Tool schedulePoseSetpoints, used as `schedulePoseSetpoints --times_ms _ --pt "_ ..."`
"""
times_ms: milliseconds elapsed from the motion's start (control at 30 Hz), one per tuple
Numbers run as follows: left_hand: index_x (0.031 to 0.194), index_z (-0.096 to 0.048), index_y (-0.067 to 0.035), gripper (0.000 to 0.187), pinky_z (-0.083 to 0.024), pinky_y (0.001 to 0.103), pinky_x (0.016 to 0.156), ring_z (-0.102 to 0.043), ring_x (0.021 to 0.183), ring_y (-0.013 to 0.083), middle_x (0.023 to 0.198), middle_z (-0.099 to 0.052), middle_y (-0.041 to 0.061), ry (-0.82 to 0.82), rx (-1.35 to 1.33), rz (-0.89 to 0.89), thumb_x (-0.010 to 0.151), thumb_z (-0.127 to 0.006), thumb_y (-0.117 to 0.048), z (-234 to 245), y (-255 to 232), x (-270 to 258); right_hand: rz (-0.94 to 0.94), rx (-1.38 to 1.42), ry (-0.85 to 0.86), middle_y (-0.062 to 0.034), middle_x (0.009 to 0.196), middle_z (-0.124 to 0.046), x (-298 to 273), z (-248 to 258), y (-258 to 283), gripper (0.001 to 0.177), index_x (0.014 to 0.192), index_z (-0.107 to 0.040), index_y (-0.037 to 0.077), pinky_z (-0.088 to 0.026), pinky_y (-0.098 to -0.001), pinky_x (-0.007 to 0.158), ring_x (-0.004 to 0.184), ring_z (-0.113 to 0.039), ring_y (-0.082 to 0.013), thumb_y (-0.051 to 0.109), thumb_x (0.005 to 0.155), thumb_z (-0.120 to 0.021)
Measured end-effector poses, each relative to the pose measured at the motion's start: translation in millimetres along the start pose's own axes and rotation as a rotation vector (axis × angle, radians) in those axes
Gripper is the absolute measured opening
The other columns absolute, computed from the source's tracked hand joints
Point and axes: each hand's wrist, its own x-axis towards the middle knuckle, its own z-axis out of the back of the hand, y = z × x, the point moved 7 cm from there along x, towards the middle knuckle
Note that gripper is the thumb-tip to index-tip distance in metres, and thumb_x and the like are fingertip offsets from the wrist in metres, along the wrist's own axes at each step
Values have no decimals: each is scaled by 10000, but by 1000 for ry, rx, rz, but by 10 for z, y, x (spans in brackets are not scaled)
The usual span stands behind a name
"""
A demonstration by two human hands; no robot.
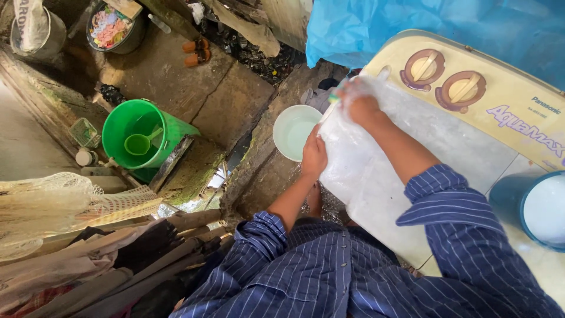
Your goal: Clean the top and lid surfaces of a twin-tub washing machine using soap and a sponge.
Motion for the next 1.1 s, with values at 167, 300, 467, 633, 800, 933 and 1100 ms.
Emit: schedulePoseSetpoints --times_ms 167,300,467,633,800,933,1100 --pt "1602 -178 -48 621 -386 498 1126 -448 1377 489 1546 -373 314 -50 -28 6 1050 -417 -200 28 -10 10 13 -6 37 -134 1272 -593 61 -10 -188 337 1188 -708 185 -431 -504 1030 1234 -523 -382 300 879 -637" --pt "1624 -114 -80 668 -382 494 1135 -427 1398 483 1589 -318 297 -29 -9 88 1044 -414 -224 37 -32 -12 -91 -130 74 -118 1222 -657 130 303 -265 336 1172 -736 140 -474 -442 1016 1181 -568 -325 331 909 -651" --pt "1626 -103 -70 672 -376 499 1151 -412 1421 492 1582 -321 320 -67 -5 20 1053 -418 -221 36 17 20 135 -84 72 -113 1196 -666 27 223 259 340 1117 -744 154 -486 -437 956 1127 -576 -332 340 841 -673" --pt "1629 -96 -87 675 -394 488 1138 -451 1386 475 1576 -334 314 -24 6 110 1046 -393 -252 83 -109 -24 248 -30 9 -109 1190 -668 78 128 68 322 1097 -747 165 -488 -449 920 1111 -578 -342 330 833 -666" --pt "1626 -110 -87 664 -395 494 1123 -453 1392 463 1553 -380 306 -12 3 130 1051 -390 -264 84 -105 -37 -73 -90 17 -136 1218 -662 204 219 -392 340 1174 -729 134 -466 -475 1016 1166 -578 -356 339 917 -640" --pt "1629 -103 -77 677 -399 485 1134 -440 1408 463 1555 -366 324 -40 -25 95 1049 -403 -255 68 -51 -19 57 -223 -57 -129 1263 -651 0 -88 113 383 1164 -728 128 -453 -459 1038 1193 -573 -337 360 872 -642" --pt "1637 -129 -64 664 -413 462 1138 -494 1384 446 1525 -428 322 -85 -61 8 1022 -369 -137 16 100 -15 145 36 -128 -142 1373 -543 -608 283 967 553 1335 -622 129 -453 -476 1079 1247 -523 -376 245 803 -716"
